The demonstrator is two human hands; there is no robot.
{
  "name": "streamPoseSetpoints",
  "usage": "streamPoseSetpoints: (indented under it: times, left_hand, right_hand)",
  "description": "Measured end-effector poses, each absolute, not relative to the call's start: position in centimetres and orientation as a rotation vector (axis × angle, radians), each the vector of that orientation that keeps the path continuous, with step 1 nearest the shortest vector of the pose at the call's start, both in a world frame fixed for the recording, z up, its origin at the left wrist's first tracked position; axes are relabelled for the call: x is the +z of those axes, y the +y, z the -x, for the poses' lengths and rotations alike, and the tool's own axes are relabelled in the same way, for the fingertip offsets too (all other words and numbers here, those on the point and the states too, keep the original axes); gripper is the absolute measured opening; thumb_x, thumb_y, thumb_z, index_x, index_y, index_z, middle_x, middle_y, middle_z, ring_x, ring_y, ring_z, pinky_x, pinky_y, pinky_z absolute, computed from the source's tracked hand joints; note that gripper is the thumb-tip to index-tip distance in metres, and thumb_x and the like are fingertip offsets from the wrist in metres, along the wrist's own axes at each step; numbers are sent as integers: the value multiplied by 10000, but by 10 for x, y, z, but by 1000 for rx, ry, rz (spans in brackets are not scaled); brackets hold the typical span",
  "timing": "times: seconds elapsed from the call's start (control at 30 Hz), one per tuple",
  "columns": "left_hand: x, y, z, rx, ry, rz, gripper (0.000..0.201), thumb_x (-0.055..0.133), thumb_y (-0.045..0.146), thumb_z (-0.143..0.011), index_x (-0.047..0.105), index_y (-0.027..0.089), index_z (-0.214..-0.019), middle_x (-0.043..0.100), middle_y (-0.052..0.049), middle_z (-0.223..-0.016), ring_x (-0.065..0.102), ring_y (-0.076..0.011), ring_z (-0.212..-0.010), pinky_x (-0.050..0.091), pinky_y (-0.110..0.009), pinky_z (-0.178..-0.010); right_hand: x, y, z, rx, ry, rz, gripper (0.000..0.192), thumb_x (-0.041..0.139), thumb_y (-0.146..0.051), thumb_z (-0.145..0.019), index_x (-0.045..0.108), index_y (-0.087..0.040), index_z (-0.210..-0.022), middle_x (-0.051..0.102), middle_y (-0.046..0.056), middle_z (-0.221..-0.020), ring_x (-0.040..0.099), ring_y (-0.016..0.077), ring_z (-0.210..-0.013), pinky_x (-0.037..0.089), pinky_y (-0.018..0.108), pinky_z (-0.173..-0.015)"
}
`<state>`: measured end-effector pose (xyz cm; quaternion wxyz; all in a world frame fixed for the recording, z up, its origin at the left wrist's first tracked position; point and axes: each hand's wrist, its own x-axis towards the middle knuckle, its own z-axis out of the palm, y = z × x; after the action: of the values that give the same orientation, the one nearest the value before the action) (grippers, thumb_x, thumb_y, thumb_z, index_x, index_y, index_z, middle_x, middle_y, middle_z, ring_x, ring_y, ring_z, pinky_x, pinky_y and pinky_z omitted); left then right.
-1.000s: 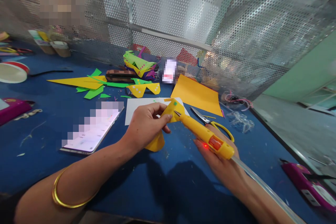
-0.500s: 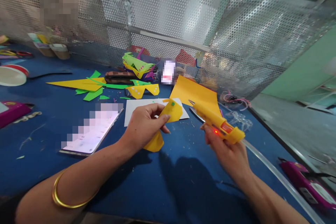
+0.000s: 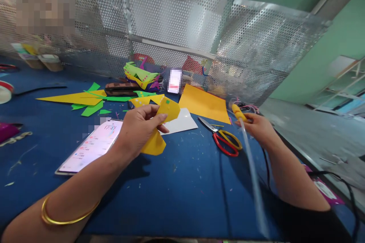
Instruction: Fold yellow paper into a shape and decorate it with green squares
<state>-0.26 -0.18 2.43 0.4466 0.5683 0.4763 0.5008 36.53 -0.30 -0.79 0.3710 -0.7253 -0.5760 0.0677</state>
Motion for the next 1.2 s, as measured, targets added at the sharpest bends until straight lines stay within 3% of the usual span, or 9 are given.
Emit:
streamPoseSetpoints:
  times: [0.1,0.27,0.4,0.53,0.7,0.77,0.9,1.0,1.2]
  left_hand:
    - [25,-1,3,1264,1159,-1385,209,737,365,-710,716,203,-840,696,-6,-603,657,-165,-518,465,-248,-465]
    - [24,0,4,1272,1135,-1385,199,738,370,-706,710,207,-816,673,5,-567,662,-173,-528,479,-251,-472]
    - [23,2,5,1272,1143,-1393,217,736,398,-714,713,216,-830,673,-1,-559,673,-186,-537,489,-261,-469]
    - [23,5,7,1276,1145,-1389,221,750,406,-699,717,225,-821,668,1,-549,673,-188,-531,486,-260,-458]
    - [27,10,14,1362,1094,-1345,203,752,362,-697,732,220,-841,700,2,-620,668,-163,-538,492,-251,-494]
    - [30,12,18,1413,1080,-1296,201,752,342,-695,730,212,-847,720,-3,-675,663,-149,-535,481,-241,-488]
    - [36,15,24,1485,1076,-1232,220,759,318,-680,724,205,-864,744,-4,-800,653,-125,-530,472,-225,-467]
    - [36,18,27,1510,1090,-1225,215,749,318,-678,717,198,-853,742,-5,-805,656,-127,-536,474,-223,-467]
    - [33,20,28,1494,1065,-1168,200,755,319,-656,703,200,-809,696,19,-674,639,-128,-493,456,-221,-443]
  right_hand:
    - [-8,-3,-401,-131,-1503,2098,121,711,-324,-703,710,-204,-686,541,17,-526,475,153,-482,301,321,-524]
    - [-24,-5,-423,-290,-1517,2096,269,726,-272,-694,569,-236,-479,416,-7,-508,439,150,-493,250,332,-540]
    - [-37,-4,-423,-386,-1568,1990,296,616,-234,-787,536,-242,-502,424,-9,-542,431,131,-477,254,334,-535]
    - [-33,-8,-419,-462,-1575,1924,288,691,-194,-706,509,-231,-485,415,-13,-518,409,121,-450,242,333,-517]
    - [-5,-11,-375,-540,-1545,1818,100,602,-244,-785,695,-215,-759,649,106,-778,613,239,-682,374,362,-620]
    - [4,-8,-338,-386,-1627,1677,217,548,-295,-856,730,-200,-929,710,135,-960,657,271,-848,453,390,-748]
    - [4,7,-253,37,-1928,1449,185,572,-299,-863,739,-228,-900,755,53,-943,685,214,-886,499,346,-839]
    - [-10,35,-206,299,-2076,1459,129,634,-222,-817,743,-222,-886,760,36,-898,677,188,-835,496,310,-788]
    - [-39,101,-174,349,-2107,1566,112,706,-119,-703,747,-213,-748,738,11,-758,640,162,-711,448,254,-640]
